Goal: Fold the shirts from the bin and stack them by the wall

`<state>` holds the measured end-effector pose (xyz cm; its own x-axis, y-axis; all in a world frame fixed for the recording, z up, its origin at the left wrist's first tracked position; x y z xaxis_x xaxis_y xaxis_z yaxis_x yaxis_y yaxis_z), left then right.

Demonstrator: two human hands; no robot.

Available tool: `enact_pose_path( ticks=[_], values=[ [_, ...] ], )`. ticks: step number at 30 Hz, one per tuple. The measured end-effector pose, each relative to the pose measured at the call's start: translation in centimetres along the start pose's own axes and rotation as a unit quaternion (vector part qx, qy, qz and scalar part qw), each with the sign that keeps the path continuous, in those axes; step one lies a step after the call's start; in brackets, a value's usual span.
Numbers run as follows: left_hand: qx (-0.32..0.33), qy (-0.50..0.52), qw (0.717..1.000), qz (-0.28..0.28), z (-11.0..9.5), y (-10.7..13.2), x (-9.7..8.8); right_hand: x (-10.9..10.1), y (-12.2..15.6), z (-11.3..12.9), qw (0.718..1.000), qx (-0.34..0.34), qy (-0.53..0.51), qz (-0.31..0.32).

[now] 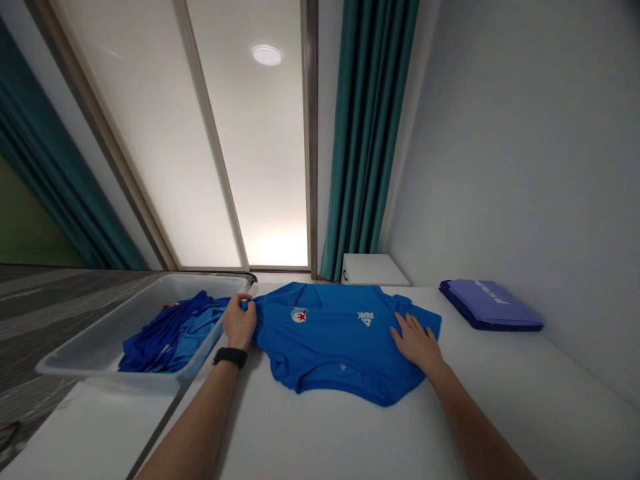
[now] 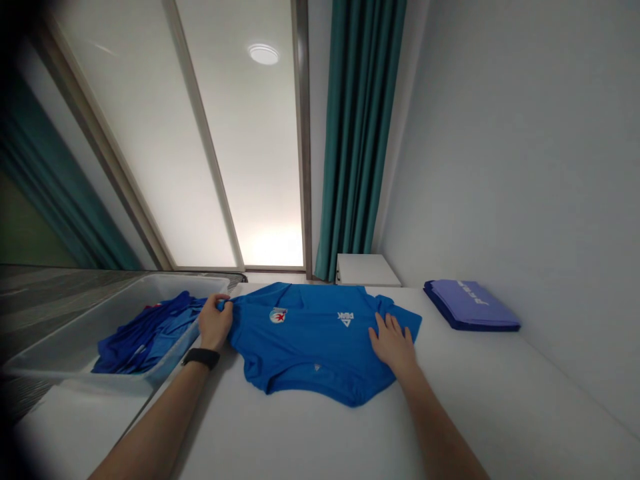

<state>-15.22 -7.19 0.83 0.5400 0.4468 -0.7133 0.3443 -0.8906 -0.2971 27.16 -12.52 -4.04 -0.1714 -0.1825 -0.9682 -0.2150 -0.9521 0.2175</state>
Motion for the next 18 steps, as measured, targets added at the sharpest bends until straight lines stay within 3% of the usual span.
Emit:
enact_pose_path(
  ticks=[3,6,8,11,14,18],
  values=[
    [0.051,-0.137,0.989,0.037,0.1,0.2,0.6,-0.7,0.4,-1.1,0.999,0.038,0.004,0.019],
    [0.158,-0.21,0.964,0.031,-0.7,0.8,1.2,-0.9,0.4,-1.0,0.999,0.028,0.019,-0.016],
    [0.247,-0.194,0.948,0.048,-1.8,1.6,1.9,-0.8,0.3,-0.3,0.997,-0.029,0.025,-0.06],
    [0.337,-0.155,0.919,0.134,-3.4,3.2,3.9,-0.6,0.2,1.3,0.984,-0.161,0.011,-0.081],
    [0.367,-0.156,0.89,0.223,-3.8,4.6,6.1,-0.4,0.4,2.5,0.979,-0.2,0.002,-0.033],
    [0.357,-0.196,0.875,0.261,-3.3,5.4,7.3,-0.2,0.7,3.2,0.986,-0.166,0.008,-0.007]
  ],
)
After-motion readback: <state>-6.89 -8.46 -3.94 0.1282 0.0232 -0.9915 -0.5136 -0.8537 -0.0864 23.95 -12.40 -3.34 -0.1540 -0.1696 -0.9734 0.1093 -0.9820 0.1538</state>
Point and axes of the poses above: each hand's wrist, its own y-axis away from the middle knuckle, its own x-axis out of the palm, z = x × y, the point moved 1 cm from there along -y, towards the middle knuckle, and after that the axes turned 11 degrees about z, right-handed, at the moved point
